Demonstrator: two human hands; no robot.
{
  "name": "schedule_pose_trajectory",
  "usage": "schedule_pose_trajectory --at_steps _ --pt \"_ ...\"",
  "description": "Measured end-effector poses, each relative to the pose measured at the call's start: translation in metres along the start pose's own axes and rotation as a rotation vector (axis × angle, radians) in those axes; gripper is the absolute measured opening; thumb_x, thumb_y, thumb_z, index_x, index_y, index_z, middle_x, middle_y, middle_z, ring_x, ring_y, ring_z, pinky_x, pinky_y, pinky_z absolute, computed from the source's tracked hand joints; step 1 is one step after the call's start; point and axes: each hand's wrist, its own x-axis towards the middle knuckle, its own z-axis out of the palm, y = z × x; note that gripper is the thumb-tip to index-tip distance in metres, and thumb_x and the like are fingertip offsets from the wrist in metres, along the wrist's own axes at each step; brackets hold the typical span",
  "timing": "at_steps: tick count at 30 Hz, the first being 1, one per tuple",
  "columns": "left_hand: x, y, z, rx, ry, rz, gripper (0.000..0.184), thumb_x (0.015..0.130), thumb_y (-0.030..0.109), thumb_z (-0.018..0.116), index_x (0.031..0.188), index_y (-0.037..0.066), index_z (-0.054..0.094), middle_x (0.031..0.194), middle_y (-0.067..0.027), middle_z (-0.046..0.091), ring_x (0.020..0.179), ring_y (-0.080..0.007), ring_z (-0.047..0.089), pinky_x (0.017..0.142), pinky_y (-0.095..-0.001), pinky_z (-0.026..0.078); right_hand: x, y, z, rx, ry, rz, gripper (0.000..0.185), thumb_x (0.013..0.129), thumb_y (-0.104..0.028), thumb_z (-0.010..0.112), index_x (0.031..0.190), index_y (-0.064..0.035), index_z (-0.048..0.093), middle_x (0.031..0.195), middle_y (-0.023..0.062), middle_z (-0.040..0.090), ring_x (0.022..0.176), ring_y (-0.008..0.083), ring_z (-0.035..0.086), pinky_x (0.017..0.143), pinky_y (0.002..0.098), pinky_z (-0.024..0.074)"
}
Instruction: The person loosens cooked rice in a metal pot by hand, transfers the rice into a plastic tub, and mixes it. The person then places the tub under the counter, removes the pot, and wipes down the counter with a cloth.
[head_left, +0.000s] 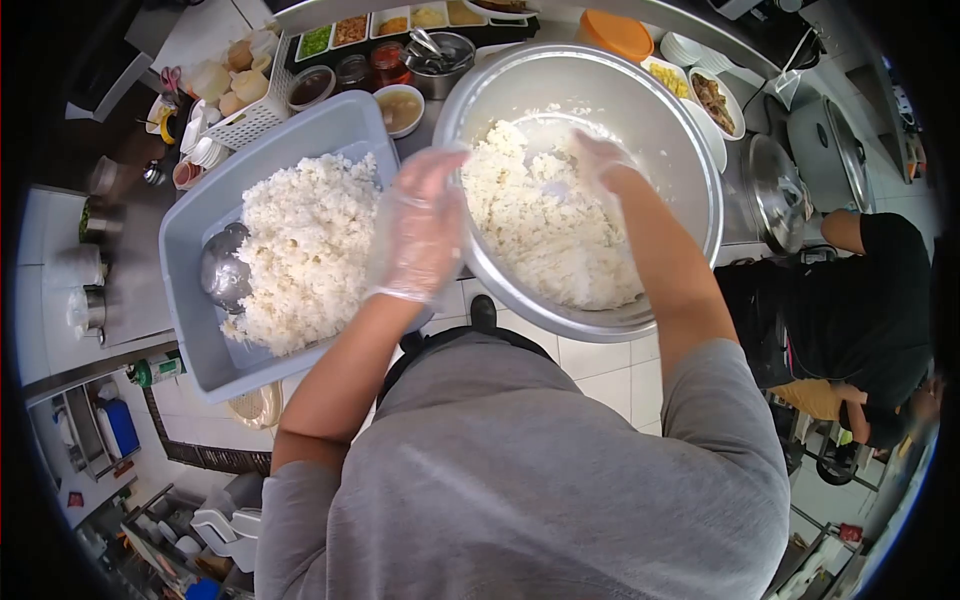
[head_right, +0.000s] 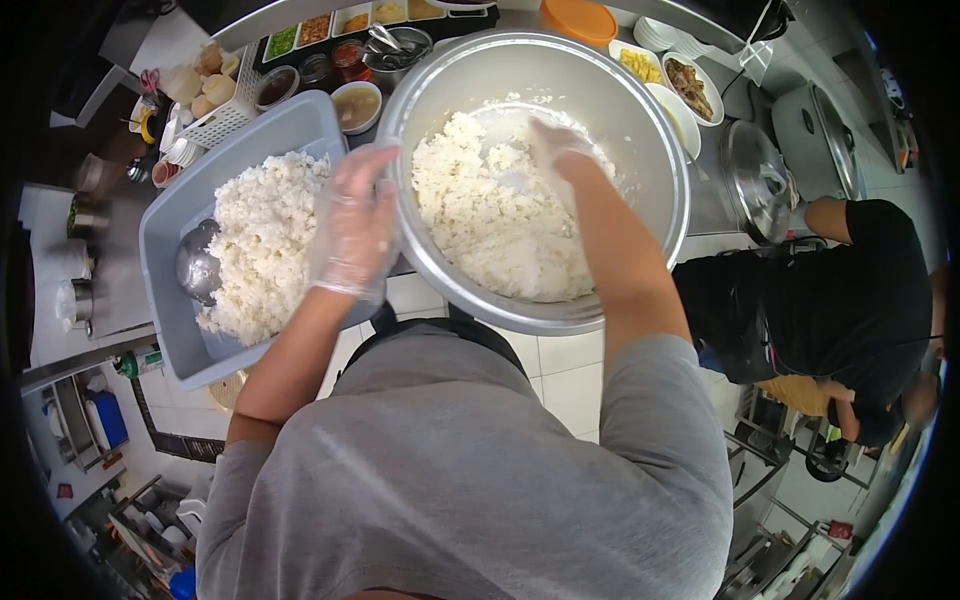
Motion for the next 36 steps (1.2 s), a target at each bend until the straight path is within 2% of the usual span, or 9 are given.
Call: schedule_pose_trajectory --at_steps 4,5,8,12,17,20,24,32,36 --pt "0.007 0.018 0.034 0.036 -0.134 0.042 0.049 0.070 -0.010 0.049 0.113 0.011 0.058 0.114 -0.0132 0.057 0.113 -0.0324 0.050 0.100 -0.0430 0.037 0.035 -0.070 0.074 0.269 -0.382 -0.209 0.041 0.094 -0.035 0.044 0.122 -0.0082 0.056 0.133 0.0154 0.049 0.121 0.0274 0.048 0.100 0.0376 0.0375" --pt "0.010 0.018 0.039 0.038 -0.163 0.055 0.052 0.066 -0.012 0.048 0.111 0.011 0.059 0.114 -0.0123 0.057 0.114 -0.0327 0.049 0.100 -0.0433 0.037 0.047 -0.076 0.100 -0.040 -0.258 -0.442 0.052 0.090 -0.047 0.041 0.125 -0.0100 0.052 0.115 0.0214 0.058 0.102 0.0302 0.058 0.090 0.0378 0.0422" --pt "0.012 0.019 0.040 0.006 -0.154 -0.001 0.054 0.061 -0.014 0.045 0.108 0.010 0.059 0.114 -0.0110 0.057 0.115 -0.0334 0.047 0.100 -0.0429 0.037 0.066 -0.060 0.118 -0.178 -0.726 -0.844 0.057 0.089 -0.052 0.045 0.131 -0.0151 0.049 0.126 0.0172 0.054 0.113 0.0277 0.053 0.094 0.0347 0.0402" --pt "0.007 0.011 0.048 0.116 -0.125 -0.046 0.057 0.061 -0.015 0.042 0.110 0.009 0.059 0.116 -0.0129 0.056 0.114 -0.0341 0.048 0.098 -0.0423 0.039 -0.038 -0.079 0.044 0.053 -1.024 -0.336 0.065 0.086 -0.057 0.049 0.136 -0.0168 0.044 0.139 0.0108 0.043 0.127 0.0228 0.040 0.102 0.0336 0.0336" --pt "0.011 0.019 0.044 0.233 -0.125 -0.070 0.038 0.076 -0.003 0.052 0.112 0.007 0.059 0.114 -0.0150 0.057 0.109 -0.0348 0.053 0.094 -0.0416 0.042 -0.064 -0.073 0.050 0.260 -1.100 -0.092 0.077 0.085 -0.059 0.050 0.145 -0.0161 0.030 0.149 0.0072 0.028 0.136 0.0180 0.027 0.108 0.0350 0.0260" --pt "0.013 0.022 0.046 0.163 -0.072 -0.071 0.032 0.085 0.010 0.057 0.117 0.007 0.056 0.118 -0.0177 0.056 0.109 -0.0368 0.053 0.095 -0.0423 0.042 -0.018 -0.030 0.127 0.532 -1.177 -0.199 0.076 0.085 -0.060 0.049 0.146 -0.0220 0.027 0.150 0.0078 0.027 0.138 0.0227 0.024 0.109 0.0428 0.0252" --pt "0.010 0.024 0.043 0.166 -0.118 -0.103 0.042 0.087 0.025 0.060 0.125 0.007 0.050 0.127 -0.0201 0.049 0.116 -0.0379 0.048 0.097 -0.0441 0.040 -0.020 -0.031 0.099 0.338 -1.031 -0.304 0.074 0.085 -0.060 0.048 0.145 -0.0239 0.028 0.150 0.0096 0.027 0.138 0.0320 0.021 0.106 0.0538 0.0258" --pt "0.031 0.039 0.049 0.017 -0.046 -0.130 0.058 0.088 0.033 0.060 0.135 0.006 0.040 0.138 -0.0243 0.037 0.126 -0.0392 0.040 0.103 -0.0433 0.035 -0.068 -0.058 0.006 1.253 -0.860 0.049 0.071 0.088 -0.062 0.043 0.138 -0.0121 0.039 0.142 0.0102 0.039 0.133 0.0266 0.032 0.106 0.0482 0.0314" --pt "0.056 0.028 0.132 -0.402 0.215 -0.130 0.063 0.084 0.038 0.064 0.128 -0.003 0.047 0.123 -0.0242 0.048 0.117 -0.0367 0.047 0.101 -0.0407 0.036 -0.085 -0.056 -0.005 1.245 -0.226 -0.262 0.061 0.094 -0.055 0.039 0.133 -0.0091 0.043 0.131 0.0103 0.049 0.117 0.0249 0.050 0.099 0.0398 0.0416"
